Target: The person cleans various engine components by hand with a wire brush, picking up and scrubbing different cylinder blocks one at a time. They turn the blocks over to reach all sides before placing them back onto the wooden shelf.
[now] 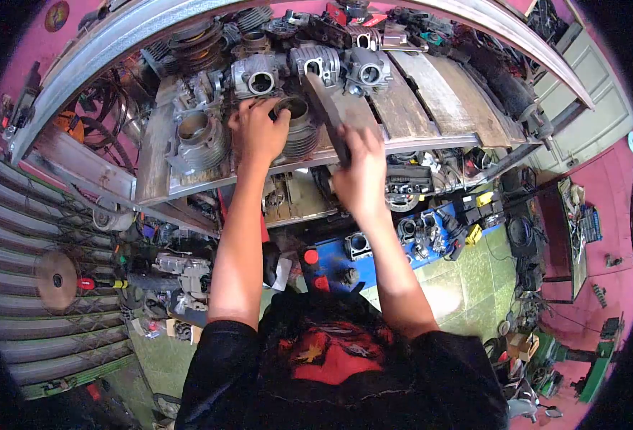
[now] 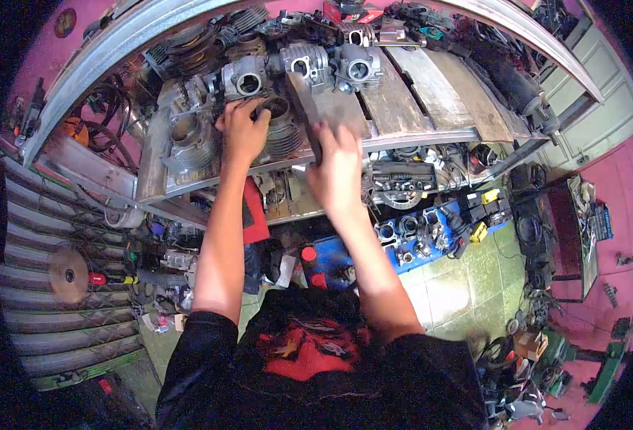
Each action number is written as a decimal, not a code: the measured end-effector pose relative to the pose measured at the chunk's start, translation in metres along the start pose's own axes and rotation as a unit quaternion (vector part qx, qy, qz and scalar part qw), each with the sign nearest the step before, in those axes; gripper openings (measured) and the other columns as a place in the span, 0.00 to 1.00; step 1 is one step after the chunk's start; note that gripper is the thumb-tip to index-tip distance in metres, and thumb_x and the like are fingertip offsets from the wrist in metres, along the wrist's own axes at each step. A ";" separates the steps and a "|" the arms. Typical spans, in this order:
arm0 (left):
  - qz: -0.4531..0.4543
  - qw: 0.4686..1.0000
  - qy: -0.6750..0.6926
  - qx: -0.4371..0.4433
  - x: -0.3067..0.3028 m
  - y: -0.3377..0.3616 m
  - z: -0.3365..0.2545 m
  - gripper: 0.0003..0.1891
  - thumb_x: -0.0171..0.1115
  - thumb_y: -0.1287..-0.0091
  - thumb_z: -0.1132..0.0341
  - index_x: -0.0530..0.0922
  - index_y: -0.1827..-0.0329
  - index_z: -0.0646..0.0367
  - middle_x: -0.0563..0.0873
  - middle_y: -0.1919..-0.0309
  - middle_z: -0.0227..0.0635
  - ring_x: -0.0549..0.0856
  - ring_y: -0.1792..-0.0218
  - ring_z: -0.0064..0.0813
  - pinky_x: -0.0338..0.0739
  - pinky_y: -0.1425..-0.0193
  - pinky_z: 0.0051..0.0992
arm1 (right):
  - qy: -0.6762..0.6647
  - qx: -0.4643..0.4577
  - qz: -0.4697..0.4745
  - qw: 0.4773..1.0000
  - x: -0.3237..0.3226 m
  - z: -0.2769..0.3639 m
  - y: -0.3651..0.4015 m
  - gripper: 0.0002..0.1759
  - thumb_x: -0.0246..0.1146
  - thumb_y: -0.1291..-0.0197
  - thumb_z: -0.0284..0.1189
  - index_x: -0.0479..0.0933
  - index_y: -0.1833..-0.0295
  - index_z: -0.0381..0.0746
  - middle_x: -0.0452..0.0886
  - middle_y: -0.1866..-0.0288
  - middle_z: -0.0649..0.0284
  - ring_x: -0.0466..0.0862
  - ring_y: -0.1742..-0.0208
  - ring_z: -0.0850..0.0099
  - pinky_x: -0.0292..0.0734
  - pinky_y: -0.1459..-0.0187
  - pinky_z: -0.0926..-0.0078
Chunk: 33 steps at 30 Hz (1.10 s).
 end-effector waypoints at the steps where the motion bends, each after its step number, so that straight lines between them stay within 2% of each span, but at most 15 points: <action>1: -0.005 1.000 -0.008 -0.004 -0.001 -0.001 -0.003 0.20 0.71 0.32 0.53 0.92 0.41 0.51 0.93 0.42 0.35 0.80 0.33 0.41 0.60 0.23 0.52 | 0.001 0.008 -0.001 1.000 -0.011 0.010 0.017 0.35 0.59 0.60 0.08 0.83 0.39 0.30 0.84 0.47 0.46 0.83 0.44 0.42 0.79 0.40 0.50; 3: -0.007 1.000 -0.015 -0.011 -0.002 0.000 -0.004 0.20 0.71 0.32 0.53 0.92 0.42 0.51 0.93 0.43 0.35 0.81 0.33 0.41 0.60 0.23 0.52 | 0.008 0.025 -0.002 1.000 -0.026 0.026 0.050 0.37 0.58 0.59 0.08 0.83 0.37 0.30 0.84 0.45 0.48 0.83 0.44 0.44 0.79 0.39 0.50; 5: -0.010 1.000 -0.002 0.004 -0.003 -0.001 -0.003 0.19 0.72 0.33 0.53 0.92 0.43 0.52 0.93 0.45 0.36 0.81 0.34 0.42 0.61 0.24 0.52 | 0.006 0.010 -0.015 1.000 -0.021 0.025 0.053 0.35 0.59 0.58 0.09 0.83 0.38 0.30 0.84 0.46 0.47 0.83 0.44 0.43 0.79 0.39 0.50; 10: -0.013 0.999 0.031 0.034 0.005 -0.003 0.010 0.19 0.71 0.33 0.54 0.93 0.45 0.53 0.93 0.46 0.38 0.81 0.34 0.42 0.63 0.26 0.53 | -0.017 0.044 0.008 0.999 0.025 -0.013 -0.025 0.32 0.61 0.56 0.10 0.83 0.40 0.31 0.85 0.51 0.44 0.84 0.47 0.40 0.80 0.43 0.48; 12: -0.014 1.000 0.012 0.023 0.005 -0.002 0.009 0.20 0.71 0.33 0.53 0.92 0.43 0.52 0.92 0.45 0.38 0.81 0.33 0.41 0.64 0.25 0.52 | -0.050 0.056 0.038 0.996 0.035 -0.017 -0.038 0.31 0.69 0.59 0.15 0.82 0.41 0.31 0.83 0.46 0.44 0.83 0.43 0.41 0.78 0.39 0.46; 15: -0.018 1.000 -0.012 -0.001 0.002 0.001 0.001 0.21 0.71 0.33 0.52 0.92 0.42 0.51 0.92 0.44 0.38 0.80 0.32 0.41 0.64 0.25 0.53 | 0.013 0.006 0.014 1.000 0.008 0.010 -0.001 0.31 0.67 0.57 0.14 0.83 0.41 0.30 0.83 0.43 0.44 0.83 0.41 0.42 0.79 0.36 0.47; 17: -0.003 1.000 -0.007 -0.013 0.000 0.000 0.000 0.21 0.71 0.33 0.52 0.92 0.42 0.51 0.92 0.43 0.38 0.80 0.32 0.41 0.64 0.24 0.53 | 0.035 -0.008 0.037 0.999 -0.011 0.025 0.039 0.38 0.61 0.56 0.12 0.81 0.32 0.30 0.81 0.38 0.43 0.79 0.32 0.42 0.73 0.28 0.41; 18: 0.014 1.000 0.003 -0.028 -0.001 -0.001 0.002 0.21 0.71 0.33 0.52 0.92 0.41 0.51 0.92 0.43 0.38 0.80 0.32 0.41 0.63 0.24 0.53 | 0.050 -0.031 0.015 0.998 -0.018 0.034 0.050 0.40 0.62 0.57 0.12 0.80 0.30 0.30 0.81 0.38 0.43 0.79 0.32 0.42 0.71 0.26 0.39; 20: 0.016 1.000 0.012 -0.013 -0.002 -0.001 0.003 0.20 0.71 0.33 0.53 0.92 0.42 0.51 0.92 0.43 0.38 0.80 0.32 0.41 0.63 0.23 0.53 | 0.034 0.028 0.041 0.998 -0.017 0.024 0.037 0.37 0.63 0.58 0.12 0.81 0.34 0.30 0.82 0.39 0.44 0.81 0.35 0.43 0.74 0.28 0.43; 23: -0.013 0.999 0.028 0.022 0.002 -0.001 0.006 0.21 0.71 0.33 0.53 0.92 0.43 0.53 0.93 0.44 0.38 0.79 0.32 0.42 0.63 0.23 0.52 | 0.005 0.029 0.037 0.999 0.015 -0.001 -0.023 0.29 0.65 0.56 0.13 0.82 0.42 0.31 0.83 0.39 0.45 0.81 0.36 0.43 0.77 0.34 0.48; 24: -0.013 0.999 0.028 0.023 0.002 -0.001 0.005 0.21 0.71 0.33 0.53 0.92 0.43 0.53 0.93 0.44 0.38 0.79 0.32 0.42 0.63 0.23 0.52 | -0.004 0.062 0.079 0.995 0.022 -0.004 -0.040 0.30 0.66 0.56 0.13 0.81 0.40 0.31 0.83 0.39 0.45 0.81 0.36 0.43 0.77 0.35 0.47; 27: 0.001 1.000 0.018 0.010 0.000 -0.003 0.003 0.21 0.71 0.34 0.53 0.92 0.43 0.53 0.93 0.44 0.37 0.79 0.31 0.42 0.63 0.22 0.52 | -0.017 0.051 0.074 0.996 0.027 0.002 -0.038 0.32 0.67 0.56 0.13 0.82 0.38 0.32 0.83 0.39 0.45 0.82 0.37 0.43 0.77 0.33 0.47; 29: -0.013 1.000 0.013 -0.012 -0.001 -0.001 -0.002 0.21 0.71 0.34 0.53 0.92 0.43 0.53 0.93 0.44 0.38 0.79 0.31 0.42 0.61 0.22 0.53 | 0.041 -0.024 -0.007 0.999 0.000 0.024 -0.002 0.36 0.62 0.59 0.10 0.84 0.37 0.32 0.84 0.45 0.45 0.83 0.41 0.41 0.79 0.34 0.47; 30: -0.009 1.000 0.014 -0.014 -0.001 0.002 -0.002 0.21 0.71 0.34 0.53 0.92 0.43 0.53 0.93 0.44 0.38 0.79 0.31 0.42 0.61 0.22 0.53 | 0.043 -0.019 0.031 0.998 -0.012 0.026 0.020 0.38 0.67 0.60 0.13 0.82 0.35 0.31 0.83 0.38 0.46 0.81 0.34 0.40 0.72 0.23 0.43; 33: -0.019 0.999 0.019 -0.023 0.003 -0.001 0.002 0.21 0.72 0.34 0.53 0.92 0.43 0.53 0.93 0.45 0.39 0.79 0.32 0.42 0.60 0.22 0.54 | 0.058 -0.010 0.069 0.996 -0.033 0.029 0.042 0.40 0.67 0.63 0.14 0.81 0.34 0.31 0.83 0.37 0.46 0.80 0.32 0.40 0.68 0.20 0.40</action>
Point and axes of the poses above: each hand's wrist, its own y-axis away from the middle knuckle, its own x-axis out of the palm, z = x × y, the point moved 1 cm from there along -y, towards the middle knuckle
